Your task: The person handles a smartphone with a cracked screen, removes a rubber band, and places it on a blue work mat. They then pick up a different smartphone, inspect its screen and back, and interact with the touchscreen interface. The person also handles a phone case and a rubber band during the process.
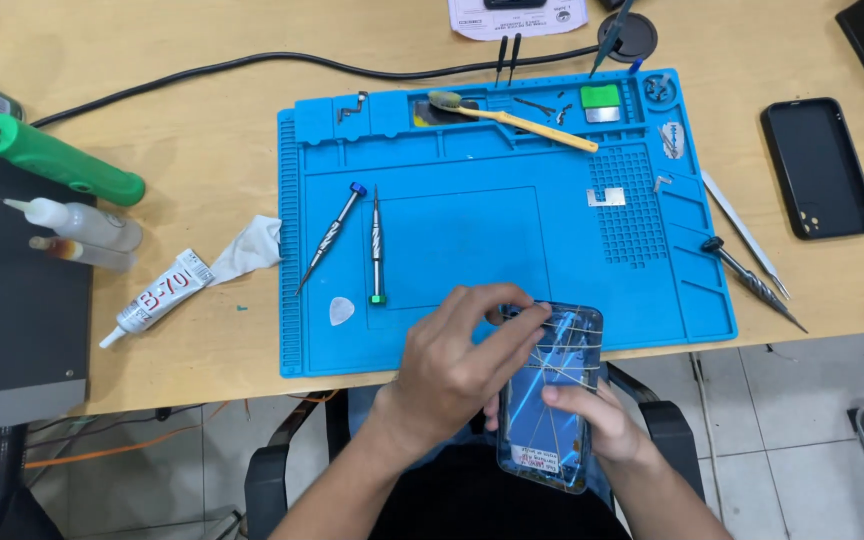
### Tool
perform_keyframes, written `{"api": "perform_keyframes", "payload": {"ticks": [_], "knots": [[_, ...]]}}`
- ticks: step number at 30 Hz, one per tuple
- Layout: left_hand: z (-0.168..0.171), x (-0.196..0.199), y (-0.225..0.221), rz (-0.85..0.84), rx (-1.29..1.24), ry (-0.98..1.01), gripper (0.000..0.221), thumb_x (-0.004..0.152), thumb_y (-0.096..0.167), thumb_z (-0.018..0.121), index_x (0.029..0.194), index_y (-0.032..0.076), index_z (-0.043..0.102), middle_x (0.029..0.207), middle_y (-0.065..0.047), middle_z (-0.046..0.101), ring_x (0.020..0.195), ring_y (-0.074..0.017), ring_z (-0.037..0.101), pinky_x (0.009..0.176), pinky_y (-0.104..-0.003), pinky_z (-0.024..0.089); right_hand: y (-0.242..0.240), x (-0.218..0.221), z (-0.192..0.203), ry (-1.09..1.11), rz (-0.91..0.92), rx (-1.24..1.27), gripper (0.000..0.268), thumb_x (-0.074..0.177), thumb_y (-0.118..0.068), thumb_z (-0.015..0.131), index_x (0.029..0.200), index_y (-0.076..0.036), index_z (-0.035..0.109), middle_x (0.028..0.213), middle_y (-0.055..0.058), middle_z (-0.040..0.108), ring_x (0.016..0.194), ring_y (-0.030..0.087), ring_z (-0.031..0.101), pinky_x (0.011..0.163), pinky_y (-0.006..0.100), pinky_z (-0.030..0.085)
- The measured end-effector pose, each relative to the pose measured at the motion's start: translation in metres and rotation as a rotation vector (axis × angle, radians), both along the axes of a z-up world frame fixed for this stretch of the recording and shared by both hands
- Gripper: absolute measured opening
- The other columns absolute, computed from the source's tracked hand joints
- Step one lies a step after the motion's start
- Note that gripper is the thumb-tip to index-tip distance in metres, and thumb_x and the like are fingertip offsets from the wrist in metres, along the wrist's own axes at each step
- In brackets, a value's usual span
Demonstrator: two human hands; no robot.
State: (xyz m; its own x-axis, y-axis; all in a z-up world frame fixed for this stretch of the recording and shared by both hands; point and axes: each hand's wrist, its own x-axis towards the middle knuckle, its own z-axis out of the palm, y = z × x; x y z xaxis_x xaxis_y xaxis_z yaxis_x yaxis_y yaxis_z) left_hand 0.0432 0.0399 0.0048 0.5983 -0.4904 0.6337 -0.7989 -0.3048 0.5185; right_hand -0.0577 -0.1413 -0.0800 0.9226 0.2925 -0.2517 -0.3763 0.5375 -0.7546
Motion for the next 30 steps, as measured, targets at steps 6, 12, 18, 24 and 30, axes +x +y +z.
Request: {"api": "perform_keyframes", "payload": {"ticks": [6,12,18,24,30], "knots": [[-0.005,0.007,-0.01,0.011,0.313,-0.49,0.011,0.102,0.001,0.064,0.092,0.001,0.069,0.104,-0.016,0.068,0.074,-0.0219,0.057,0.056,-0.031,0.046,0.0,-0.006,-0.032,0.083,-0.074,-0.012,0.043,0.087,-0.011,0.065,0.125,0.006,0.056,0.103,0.035,0.075,0.088,0.053,0.079,0.078,0.061,0.066],[-0.039,0.015,-0.018,-0.019,0.448,-0.467,0.013,0.096,0.001,0.061,0.086,0.009,0.062,0.099,-0.011,0.061,0.059,-0.0158,0.051,0.043,-0.029,0.04,0.006,0.0,-0.042,0.3,-0.142,0.016,0.05,0.083,-0.015,0.066,0.117,0.021,0.063,0.096,0.043,0.074,0.081,0.057,0.076,0.077,0.065,0.064],[-0.032,0.011,-0.01,-0.226,0.286,-0.082,0.003,0.097,0.004,0.054,0.096,0.001,0.054,0.089,-0.011,0.048,0.052,-0.0233,0.043,0.031,-0.036,0.033,-0.005,-0.009,-0.045,0.339,-0.112,-0.051,0.046,0.089,-0.015,0.06,0.118,0.02,0.067,0.102,0.043,0.077,0.092,0.056,0.077,0.089,0.064,0.063],[-0.027,0.022,0.005,-0.351,0.415,0.057,0.01,0.1,0.012,0.052,0.092,0.006,0.05,0.075,-0.007,0.048,0.049,-0.0268,0.047,0.034,-0.042,0.031,0.01,-0.015,-0.013,0.297,-0.028,0.0,0.045,0.089,-0.021,0.061,0.114,0.015,0.068,0.096,0.036,0.075,0.087,0.047,0.077,0.084,0.056,0.062],[-0.009,0.037,0.008,-0.414,0.307,0.046,0.013,0.093,0.008,0.054,0.082,0.008,0.048,0.063,-0.003,0.047,0.048,-0.0233,0.041,0.037,-0.041,0.025,0.01,-0.014,0.022,0.488,-0.054,0.043,0.055,0.085,-0.018,0.063,0.128,0.016,0.063,0.101,0.039,0.071,0.088,0.05,0.073,0.083,0.056,0.058]]}}
